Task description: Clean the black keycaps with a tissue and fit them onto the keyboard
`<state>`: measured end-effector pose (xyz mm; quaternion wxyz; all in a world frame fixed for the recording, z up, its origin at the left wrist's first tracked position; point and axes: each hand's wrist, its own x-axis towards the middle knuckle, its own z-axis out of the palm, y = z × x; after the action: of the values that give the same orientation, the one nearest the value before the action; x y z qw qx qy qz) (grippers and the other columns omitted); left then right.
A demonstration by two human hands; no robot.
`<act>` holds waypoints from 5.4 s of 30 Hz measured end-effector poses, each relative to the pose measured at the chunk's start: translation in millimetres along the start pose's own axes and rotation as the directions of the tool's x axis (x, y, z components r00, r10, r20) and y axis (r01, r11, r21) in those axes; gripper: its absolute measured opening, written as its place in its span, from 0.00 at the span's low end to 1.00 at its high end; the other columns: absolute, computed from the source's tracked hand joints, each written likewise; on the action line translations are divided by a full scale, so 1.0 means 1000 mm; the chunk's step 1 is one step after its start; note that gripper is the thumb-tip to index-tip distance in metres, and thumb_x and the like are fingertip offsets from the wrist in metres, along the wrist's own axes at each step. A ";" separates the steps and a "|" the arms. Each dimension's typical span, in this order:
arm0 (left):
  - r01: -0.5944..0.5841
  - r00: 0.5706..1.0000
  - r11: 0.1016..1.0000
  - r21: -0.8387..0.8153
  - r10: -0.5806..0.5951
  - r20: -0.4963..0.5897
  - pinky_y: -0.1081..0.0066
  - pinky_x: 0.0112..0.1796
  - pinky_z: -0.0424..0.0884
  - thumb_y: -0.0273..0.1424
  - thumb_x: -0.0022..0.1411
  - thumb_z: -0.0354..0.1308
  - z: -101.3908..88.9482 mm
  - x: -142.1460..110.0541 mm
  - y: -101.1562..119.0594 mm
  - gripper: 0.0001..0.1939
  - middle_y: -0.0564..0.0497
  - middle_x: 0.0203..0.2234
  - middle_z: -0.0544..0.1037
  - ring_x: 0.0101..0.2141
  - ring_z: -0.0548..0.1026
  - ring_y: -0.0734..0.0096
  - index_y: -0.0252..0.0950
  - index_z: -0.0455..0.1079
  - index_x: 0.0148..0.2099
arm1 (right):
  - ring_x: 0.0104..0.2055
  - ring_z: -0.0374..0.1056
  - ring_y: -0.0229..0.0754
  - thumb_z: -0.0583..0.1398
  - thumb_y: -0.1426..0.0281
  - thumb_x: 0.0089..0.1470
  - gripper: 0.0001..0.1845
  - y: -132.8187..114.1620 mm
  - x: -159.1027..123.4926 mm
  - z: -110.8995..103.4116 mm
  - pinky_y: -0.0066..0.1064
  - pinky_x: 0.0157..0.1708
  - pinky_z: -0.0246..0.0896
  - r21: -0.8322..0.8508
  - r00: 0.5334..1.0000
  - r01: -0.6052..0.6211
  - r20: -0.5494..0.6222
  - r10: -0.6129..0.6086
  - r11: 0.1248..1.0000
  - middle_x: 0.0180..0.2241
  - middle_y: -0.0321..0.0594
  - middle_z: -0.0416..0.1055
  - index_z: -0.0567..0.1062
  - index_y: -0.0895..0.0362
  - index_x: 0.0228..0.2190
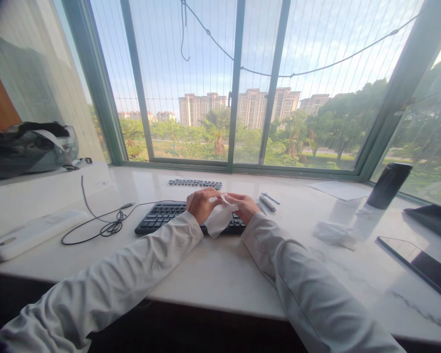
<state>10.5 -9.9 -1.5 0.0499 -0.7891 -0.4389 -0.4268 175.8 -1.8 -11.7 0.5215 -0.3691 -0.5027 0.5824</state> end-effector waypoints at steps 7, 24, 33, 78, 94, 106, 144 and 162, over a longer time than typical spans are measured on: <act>0.030 0.996 0.998 -0.051 -0.034 -0.081 0.73 0.34 0.64 0.44 0.58 0.58 -0.005 -0.001 0.005 0.11 0.58 0.34 0.80 0.35 0.76 0.71 0.47 0.76 0.38 | 0.23 0.65 0.34 0.70 0.59 0.35 0.21 -0.002 -0.003 0.003 0.25 0.24 0.58 0.005 0.998 0.049 0.033 -0.050 0.999 0.25 0.38 0.76 0.81 0.59 0.32; 0.042 0.997 0.995 -0.086 -0.047 -0.065 0.73 0.38 0.67 0.41 0.58 0.60 0.006 -0.001 0.002 0.09 0.58 0.36 0.81 0.39 0.78 0.69 0.49 0.78 0.39 | 0.18 0.61 0.34 0.68 0.54 0.38 0.25 0.007 0.003 -0.006 0.27 0.18 0.54 -0.066 0.994 0.019 -0.106 -0.026 0.998 0.19 0.39 0.72 0.79 0.64 0.30; 0.079 0.997 0.995 -0.061 -0.080 -0.006 0.73 0.38 0.66 0.44 0.58 0.58 -0.002 -0.003 0.012 0.11 0.58 0.38 0.81 0.40 0.77 0.69 0.51 0.77 0.42 | 0.26 0.68 0.39 0.68 0.57 0.38 0.21 0.009 0.006 0.002 0.28 0.23 0.60 0.039 0.961 0.184 -0.216 -0.171 0.982 0.27 0.40 0.77 0.80 0.58 0.34; 0.046 0.999 0.999 -0.013 -0.046 0.004 0.73 0.35 0.65 0.38 0.58 0.58 0.000 -0.001 0.003 0.07 0.58 0.35 0.81 0.38 0.77 0.69 0.47 0.77 0.37 | 0.25 0.71 0.39 0.73 0.73 0.31 0.16 0.006 0.008 -0.007 0.28 0.26 0.68 0.100 0.980 0.049 -0.196 -0.028 0.994 0.26 0.42 0.78 0.80 0.60 0.28; 0.440 0.890 0.710 -0.550 -0.426 0.162 0.72 0.36 0.72 0.41 0.49 0.65 0.028 0.007 -0.009 0.17 0.48 0.32 0.81 0.34 0.78 0.67 0.35 0.77 0.37 | 0.30 0.70 0.35 0.71 0.63 0.36 0.28 0.006 0.001 0.006 0.24 0.30 0.64 0.131 0.985 0.171 -0.014 -0.171 0.976 0.35 0.40 0.78 0.78 0.56 0.43; 0.263 0.965 0.880 -0.397 -0.248 0.088 0.71 0.39 0.72 0.37 0.55 0.61 0.012 0.001 0.011 0.08 0.52 0.29 0.81 0.33 0.78 0.69 0.40 0.79 0.34 | 0.23 0.69 0.39 0.71 0.62 0.35 0.21 0.015 0.012 -0.009 0.28 0.22 0.63 -0.025 0.968 0.119 -0.219 -0.121 0.993 0.26 0.41 0.78 0.80 0.58 0.34; 0.208 0.978 0.977 -0.035 -0.207 0.027 0.69 0.33 0.64 0.48 0.51 0.61 0.008 -0.003 0.010 0.12 0.57 0.27 0.80 0.32 0.76 0.65 0.47 0.76 0.31 | 0.19 0.68 0.37 0.73 0.67 0.33 0.28 -0.001 -0.004 -0.001 0.26 0.18 0.62 -0.047 0.954 0.045 -0.294 -0.056 0.998 0.24 0.43 0.77 0.79 0.61 0.40; 0.127 0.990 0.981 -0.148 -0.134 -0.043 0.73 0.35 0.67 0.45 0.56 0.60 0.006 0.000 0.006 0.11 0.59 0.31 0.81 0.30 0.76 0.72 0.47 0.77 0.38 | 0.20 0.70 0.38 0.65 0.70 0.48 0.25 0.000 -0.002 0.002 0.28 0.18 0.66 0.185 0.989 -0.050 -0.131 0.075 0.981 0.24 0.39 0.76 0.72 0.58 0.49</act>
<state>18.8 -11.1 -3.6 -0.0240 -0.7487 -0.4560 -0.4806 174.0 -4.4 -11.7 0.5675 -0.3750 -0.3987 0.6151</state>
